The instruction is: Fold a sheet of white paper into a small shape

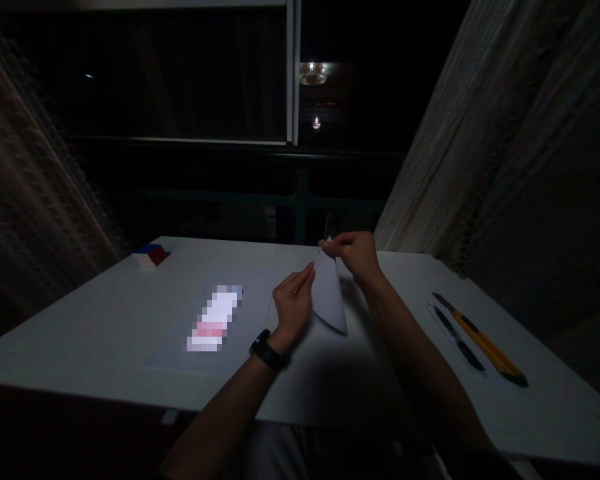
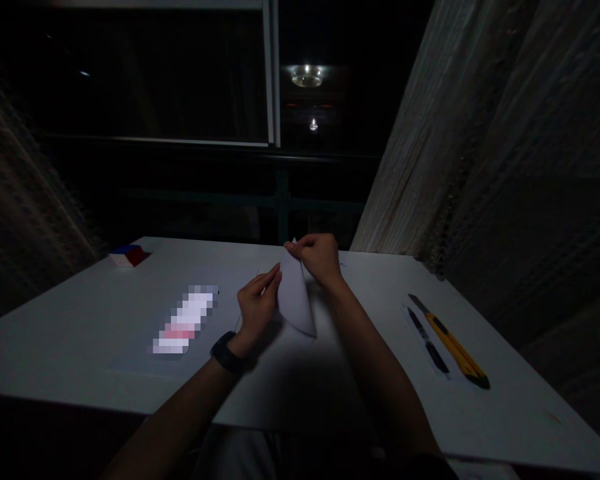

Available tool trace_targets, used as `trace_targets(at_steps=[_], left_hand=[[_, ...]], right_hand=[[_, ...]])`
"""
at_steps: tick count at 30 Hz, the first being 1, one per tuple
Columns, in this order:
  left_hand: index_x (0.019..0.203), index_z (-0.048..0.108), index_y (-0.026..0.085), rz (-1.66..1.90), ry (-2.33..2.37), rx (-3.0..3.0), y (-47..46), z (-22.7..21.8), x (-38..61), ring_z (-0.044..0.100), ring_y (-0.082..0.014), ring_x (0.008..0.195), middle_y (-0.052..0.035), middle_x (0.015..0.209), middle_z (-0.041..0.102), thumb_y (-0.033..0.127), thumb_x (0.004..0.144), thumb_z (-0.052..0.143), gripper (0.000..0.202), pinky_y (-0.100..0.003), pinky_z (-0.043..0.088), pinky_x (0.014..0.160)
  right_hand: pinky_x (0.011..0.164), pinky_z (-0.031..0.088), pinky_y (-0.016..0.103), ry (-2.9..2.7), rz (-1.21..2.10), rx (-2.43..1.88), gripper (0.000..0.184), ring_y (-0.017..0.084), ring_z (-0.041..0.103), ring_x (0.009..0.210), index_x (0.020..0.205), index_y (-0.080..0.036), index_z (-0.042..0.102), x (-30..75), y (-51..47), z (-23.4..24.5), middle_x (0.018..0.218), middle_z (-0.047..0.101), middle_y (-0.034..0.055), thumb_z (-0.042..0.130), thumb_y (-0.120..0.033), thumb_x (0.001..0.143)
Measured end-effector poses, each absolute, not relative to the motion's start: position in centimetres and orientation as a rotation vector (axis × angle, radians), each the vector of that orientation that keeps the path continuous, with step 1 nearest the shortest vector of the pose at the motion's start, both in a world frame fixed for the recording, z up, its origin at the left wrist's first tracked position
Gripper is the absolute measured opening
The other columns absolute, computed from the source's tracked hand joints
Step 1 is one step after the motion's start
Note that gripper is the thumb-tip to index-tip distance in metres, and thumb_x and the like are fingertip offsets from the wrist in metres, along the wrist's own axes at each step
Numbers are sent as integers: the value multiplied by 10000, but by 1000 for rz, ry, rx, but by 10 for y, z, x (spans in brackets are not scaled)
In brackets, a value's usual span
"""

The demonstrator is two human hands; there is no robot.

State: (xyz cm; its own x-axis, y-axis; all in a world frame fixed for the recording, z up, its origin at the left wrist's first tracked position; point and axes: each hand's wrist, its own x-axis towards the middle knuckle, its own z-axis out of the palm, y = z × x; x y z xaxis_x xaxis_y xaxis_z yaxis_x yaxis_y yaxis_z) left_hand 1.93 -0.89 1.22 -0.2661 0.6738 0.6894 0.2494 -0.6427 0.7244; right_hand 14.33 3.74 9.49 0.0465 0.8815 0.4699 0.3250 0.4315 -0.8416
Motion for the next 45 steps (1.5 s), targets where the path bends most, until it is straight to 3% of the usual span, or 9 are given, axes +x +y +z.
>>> trace_targets(at_steps=[17, 36, 45], left_hand=[[1015, 673, 179, 1896, 1175, 1393, -4, 12, 17, 632, -197, 924, -68, 1009, 683, 308, 773, 598, 284, -320, 481, 841], [912, 708, 188, 1712, 1195, 1355, -4, 13, 21, 649, -220, 896, -71, 944, 697, 241, 726, 636, 206, -368, 478, 860], [905, 709, 138, 1477, 1055, 1185, 1, 9, 22, 667, -226, 795, -91, 869, 711, 273, 670, 690, 272, -332, 526, 738]], right_hand=[[514, 395, 256, -1669, 659, -1131, 394, 152, 552, 537, 603, -143, 697, 145, 44, 80, 544, 628, 23, 631, -530, 633], [475, 375, 253, -1225, 954, -1176, 318, 134, 512, 456, 520, -140, 650, 148, 23, 43, 493, 608, 13, 707, -452, 543], [444, 368, 264, -1115, 1063, -1199, 315, 139, 505, 424, 480, -138, 640, 162, 17, 41, 464, 601, 20, 754, -432, 472]])
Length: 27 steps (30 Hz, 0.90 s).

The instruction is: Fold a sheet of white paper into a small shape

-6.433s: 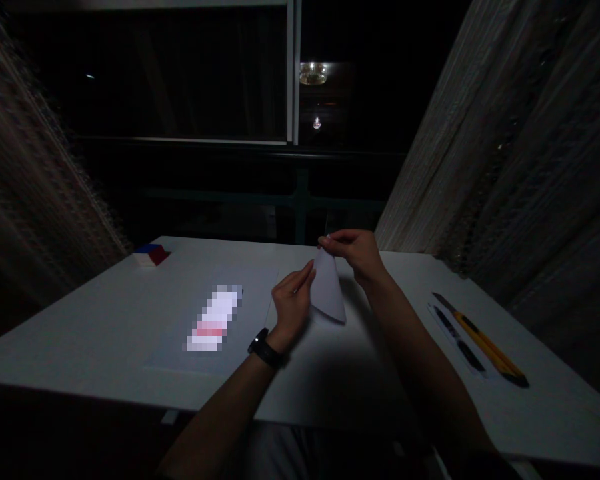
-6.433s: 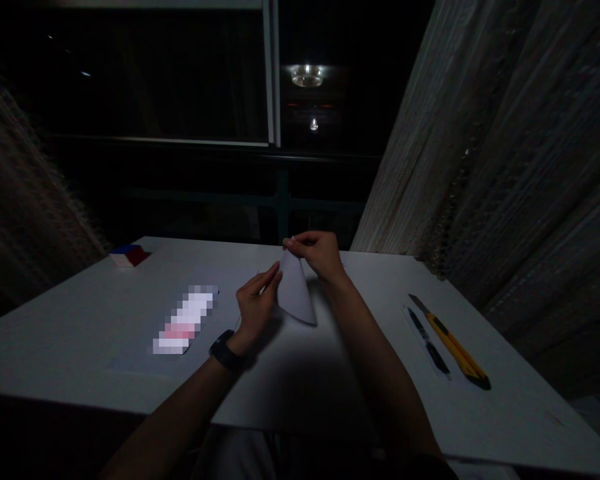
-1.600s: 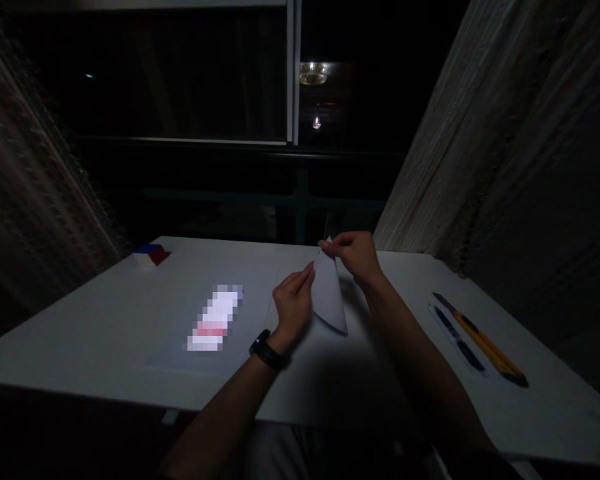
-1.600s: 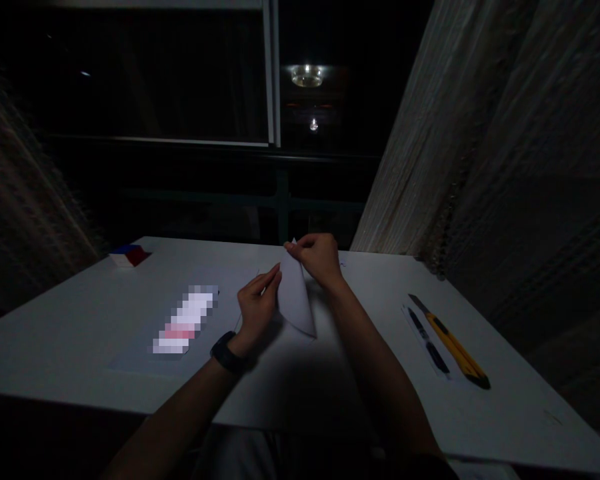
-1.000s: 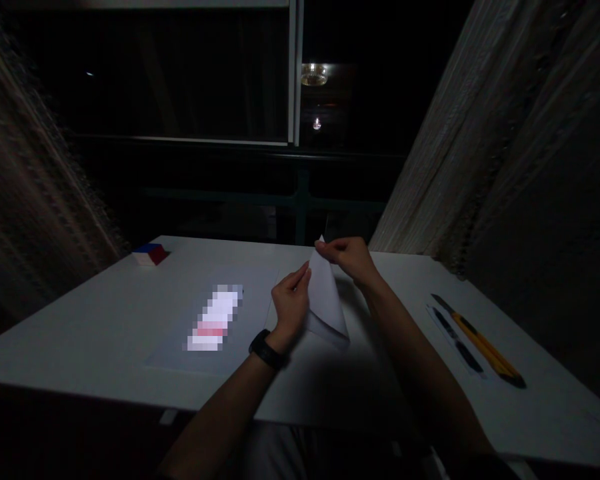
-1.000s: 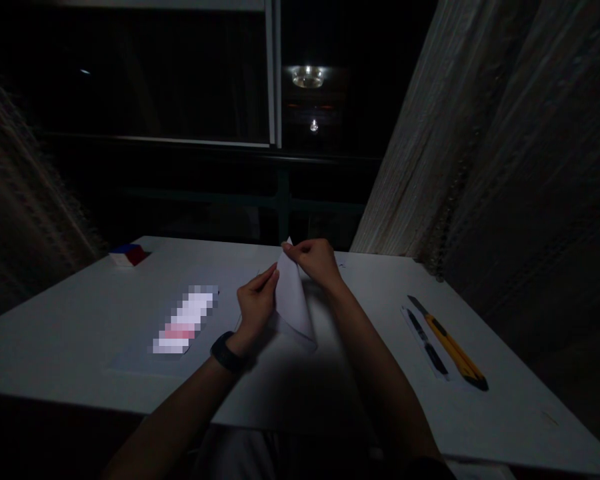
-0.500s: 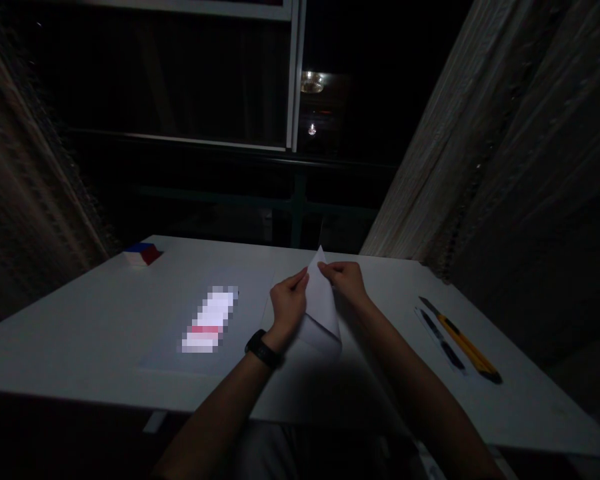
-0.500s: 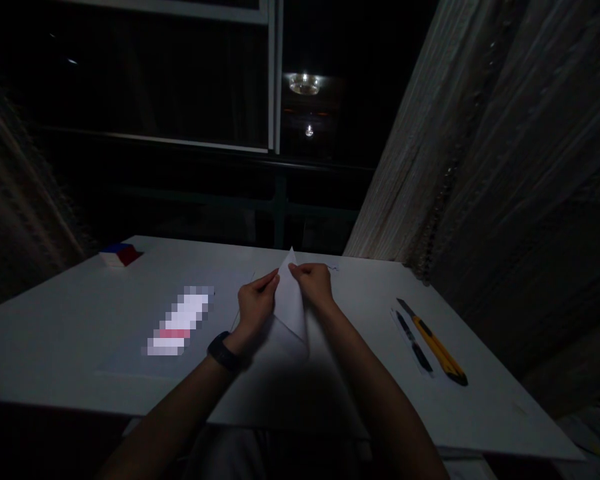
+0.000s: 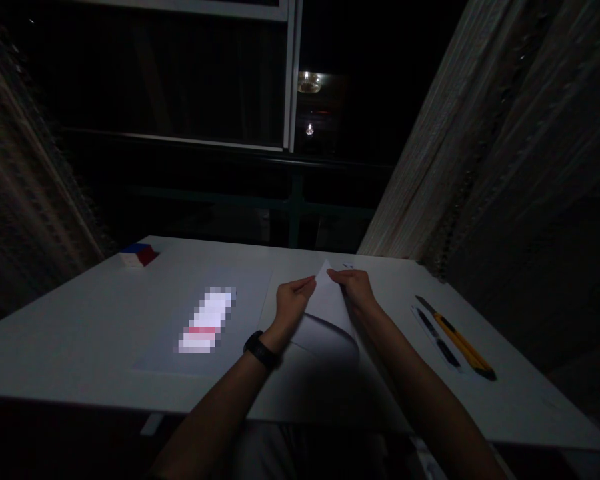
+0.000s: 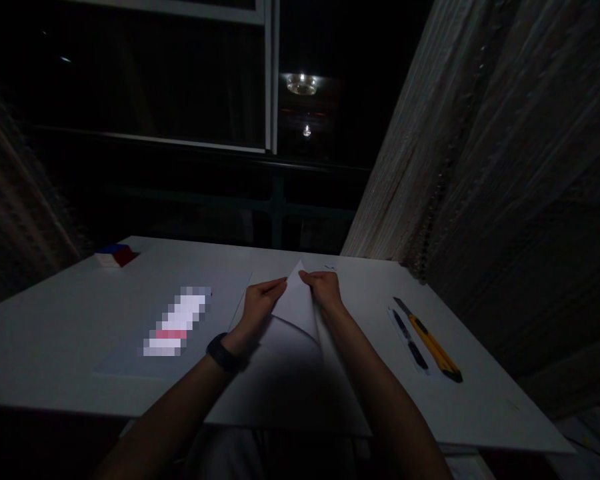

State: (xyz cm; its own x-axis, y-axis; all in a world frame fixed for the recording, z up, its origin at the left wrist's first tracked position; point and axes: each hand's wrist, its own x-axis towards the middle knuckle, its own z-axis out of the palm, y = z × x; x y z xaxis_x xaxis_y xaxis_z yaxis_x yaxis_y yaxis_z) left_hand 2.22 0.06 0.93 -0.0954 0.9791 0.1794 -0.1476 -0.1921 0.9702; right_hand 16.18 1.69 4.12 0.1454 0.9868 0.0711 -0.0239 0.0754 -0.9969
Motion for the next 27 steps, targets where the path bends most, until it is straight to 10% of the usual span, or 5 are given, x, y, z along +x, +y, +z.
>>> trace_targets(at_steps=[27], left_hand=[[624, 686, 97, 1346, 947, 1115, 3, 7, 19, 552, -128, 497, -63, 595, 648, 453, 596, 718, 359, -241, 409, 482]], right_hand=[[412, 311, 238, -1128, 1138, -1140, 304, 107, 440, 402, 484, -130, 623, 165, 6, 20, 439, 550, 1, 732, -410, 534]])
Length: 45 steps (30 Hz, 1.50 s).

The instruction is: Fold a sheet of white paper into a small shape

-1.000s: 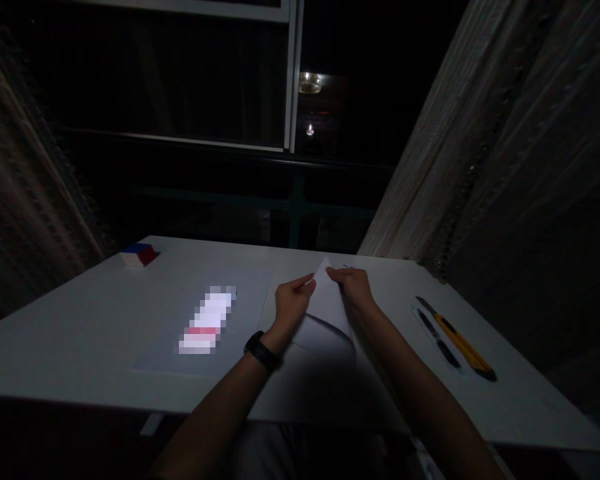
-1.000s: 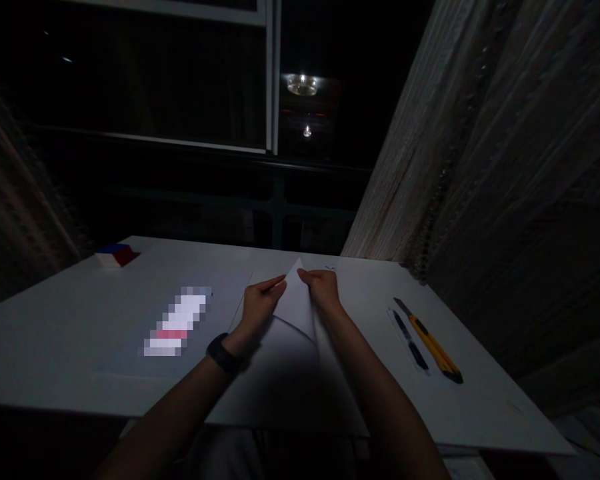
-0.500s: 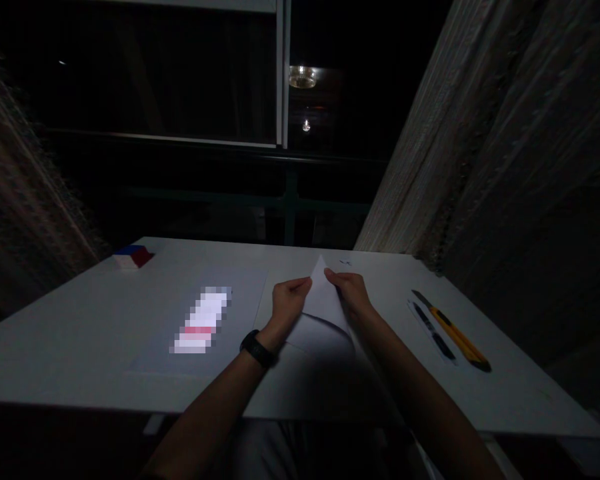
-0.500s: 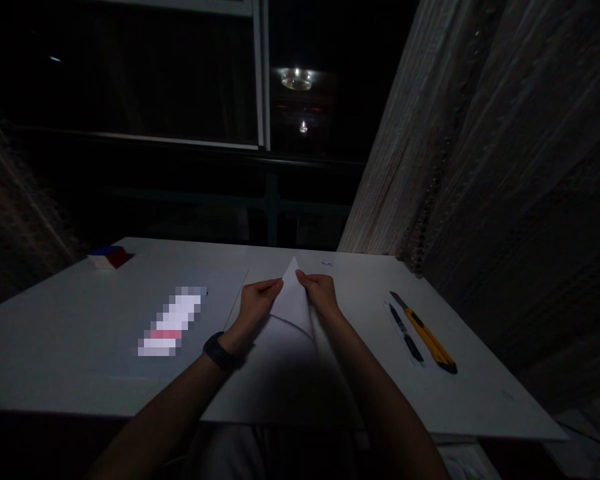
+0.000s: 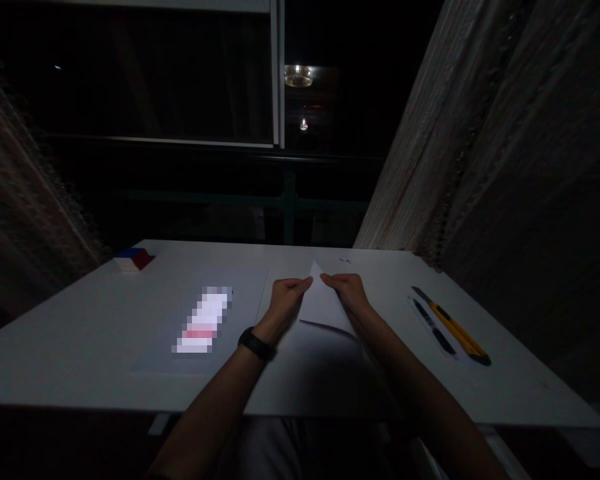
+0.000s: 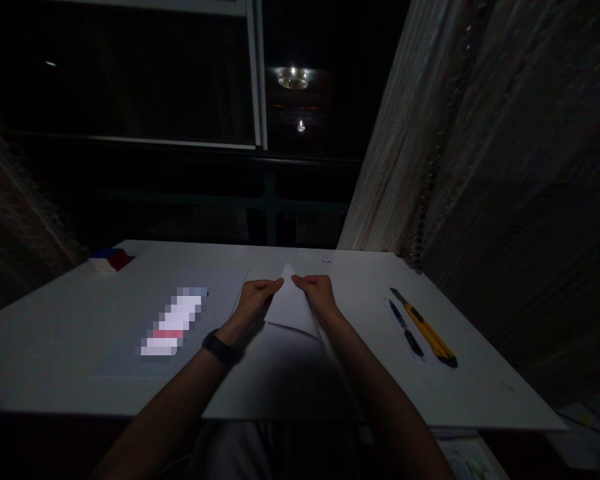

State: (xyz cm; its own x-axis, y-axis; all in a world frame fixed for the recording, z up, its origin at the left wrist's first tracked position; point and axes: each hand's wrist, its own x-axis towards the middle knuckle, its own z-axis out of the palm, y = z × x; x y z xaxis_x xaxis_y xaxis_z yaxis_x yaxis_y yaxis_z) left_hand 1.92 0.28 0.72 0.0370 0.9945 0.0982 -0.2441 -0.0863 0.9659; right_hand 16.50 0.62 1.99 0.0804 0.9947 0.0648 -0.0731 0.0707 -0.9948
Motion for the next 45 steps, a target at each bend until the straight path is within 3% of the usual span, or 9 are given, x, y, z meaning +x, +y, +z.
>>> trace_targets(at_steps=[6, 15, 22, 36, 42, 45], left_hand=[[638, 693, 99, 1422, 977, 1058, 0, 11, 20, 545, -126, 503, -50, 590, 644, 411, 566, 743, 325, -248, 408, 502], [604, 667, 100, 1381, 827, 958, 3, 10, 16, 543, -123, 522, -49, 592, 631, 358, 584, 744, 270, -246, 394, 517], [725, 699, 81, 1427, 763, 891, 7, 12, 13, 592, -145, 620, -85, 707, 669, 328, 589, 746, 285, -253, 434, 598], [676, 680, 93, 1517, 757, 744, 10, 12, 11, 622, -158, 670, -77, 705, 682, 209, 583, 688, 150, -246, 460, 630], [681, 668, 101, 1350, 731, 618, 9, 17, 8, 602, -137, 573, -73, 669, 667, 309, 653, 670, 210, -240, 448, 553], [726, 674, 79, 1203, 736, 748, 4, 16, 10, 598, -146, 550, -82, 652, 662, 306, 608, 734, 263, -255, 446, 553]], right_hand=[[388, 284, 230, -1162, 1123, -1174, 372, 94, 408, 377, 479, -129, 610, 163, 3, 22, 418, 524, -4, 699, -482, 556], [392, 269, 227, -1183, 1101, -1150, 365, 87, 390, 394, 478, -122, 606, 161, -3, 28, 417, 500, -12, 712, -467, 530], [415, 234, 228, -1477, 1139, -1114, 394, 65, 323, 403, 410, -138, 535, 158, -6, 26, 382, 396, -50, 690, -461, 573], [430, 258, 229, -1579, 1141, -1068, 375, 74, 345, 434, 465, -132, 573, 157, -6, 21, 430, 427, -36, 664, -459, 625], [437, 248, 230, -1595, 1107, -1074, 382, 74, 336, 445, 462, -131, 573, 157, -7, 24, 430, 413, -39, 665, -468, 616], [449, 254, 231, -1584, 1073, -1067, 400, 76, 335, 462, 461, -134, 565, 155, -7, 24, 446, 409, -38, 654, -490, 620]])
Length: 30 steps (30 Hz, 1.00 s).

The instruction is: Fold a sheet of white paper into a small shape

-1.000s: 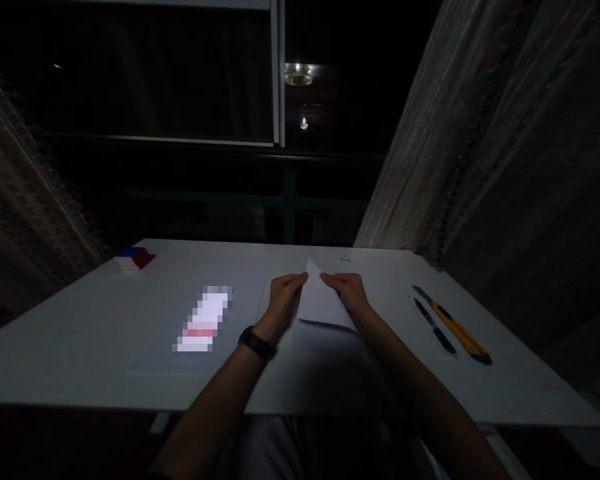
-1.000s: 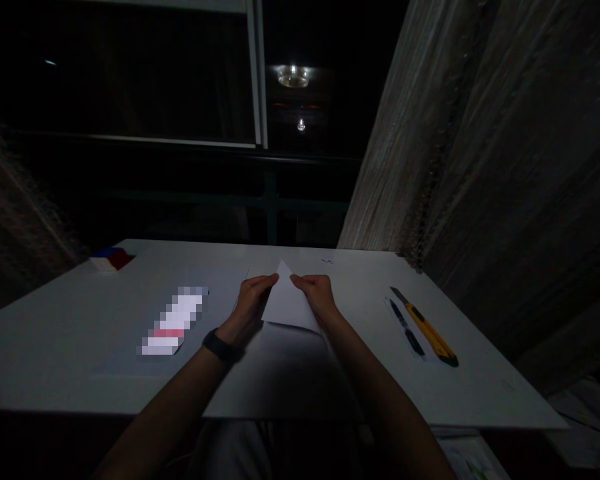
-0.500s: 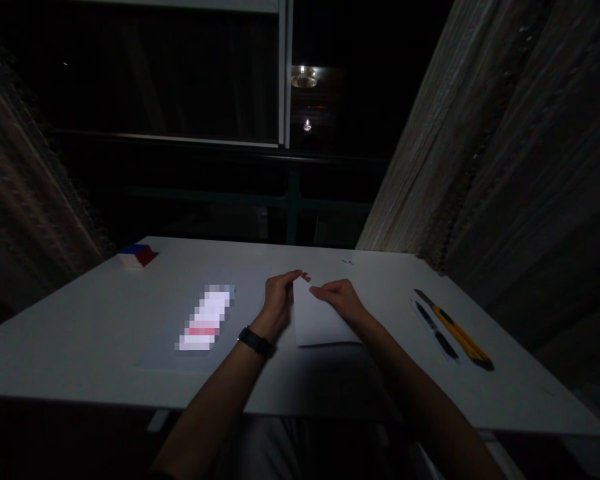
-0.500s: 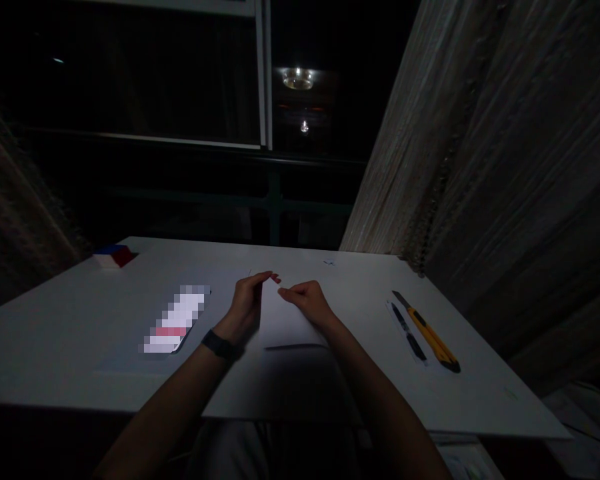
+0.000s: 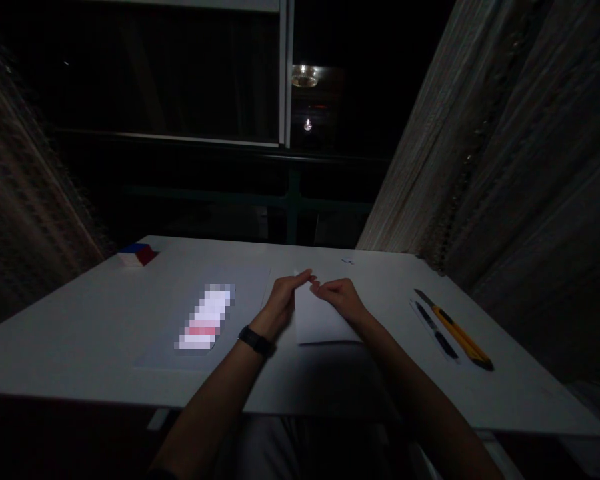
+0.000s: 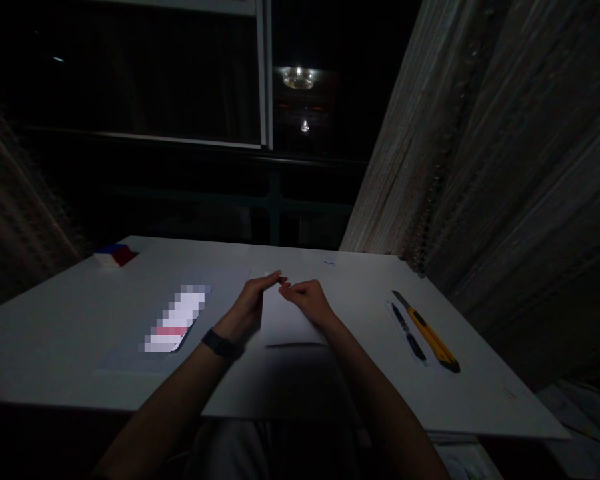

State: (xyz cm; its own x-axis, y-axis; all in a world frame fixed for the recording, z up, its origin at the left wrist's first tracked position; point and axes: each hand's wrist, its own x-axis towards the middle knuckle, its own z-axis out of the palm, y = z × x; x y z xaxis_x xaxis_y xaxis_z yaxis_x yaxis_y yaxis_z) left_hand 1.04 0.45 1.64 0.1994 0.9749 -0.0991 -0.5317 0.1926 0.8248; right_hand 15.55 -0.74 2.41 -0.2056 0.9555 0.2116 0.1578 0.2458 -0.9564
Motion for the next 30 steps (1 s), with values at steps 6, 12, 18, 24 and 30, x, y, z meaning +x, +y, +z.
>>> trace_targets(at_steps=[6, 12, 18, 24, 30], left_hand=[[713, 662, 84, 1175, 689, 681, 3, 17, 14, 620, -143, 616, -66, 688, 668, 174, 598, 725, 159, -249, 474, 629], [701, 633, 101, 1145, 648, 508, 6, 21, 13, 619, -138, 597, -58, 666, 653, 118, 660, 609, 50, -260, 493, 647], [717, 632, 96, 1185, 651, 481, 7, 18, 14, 635, -149, 640, -76, 713, 671, 130, 661, 613, 67, -265, 501, 679], [754, 649, 84, 1227, 707, 556, 9, 14, 14, 643, -176, 657, -118, 773, 689, 203, 681, 620, 142, -284, 504, 664], [803, 667, 81, 1302, 704, 631, 9, 13, 14, 643, -178, 691, -128, 857, 694, 223, 685, 605, 194, -289, 500, 687]], right_hand=[[468, 255, 230, -1628, 1098, -1042, 434, 74, 324, 492, 438, -137, 520, 155, -6, 21, 473, 375, -41, 643, -507, 631], [449, 226, 229, -1687, 1078, -1066, 434, 69, 294, 481, 450, -137, 504, 157, -5, 19, 471, 344, -43, 625, -498, 660], [456, 236, 228, -1706, 1051, -1068, 439, 72, 300, 488, 465, -132, 530, 156, -6, 21, 470, 356, -41, 616, -516, 660], [452, 231, 226, -1686, 1051, -1086, 423, 69, 298, 475, 465, -129, 550, 156, -5, 21, 460, 354, -44, 618, -496, 663], [453, 253, 228, -1686, 1071, -1079, 418, 72, 323, 461, 484, -122, 588, 157, -3, 17, 458, 403, -36, 628, -504, 651]])
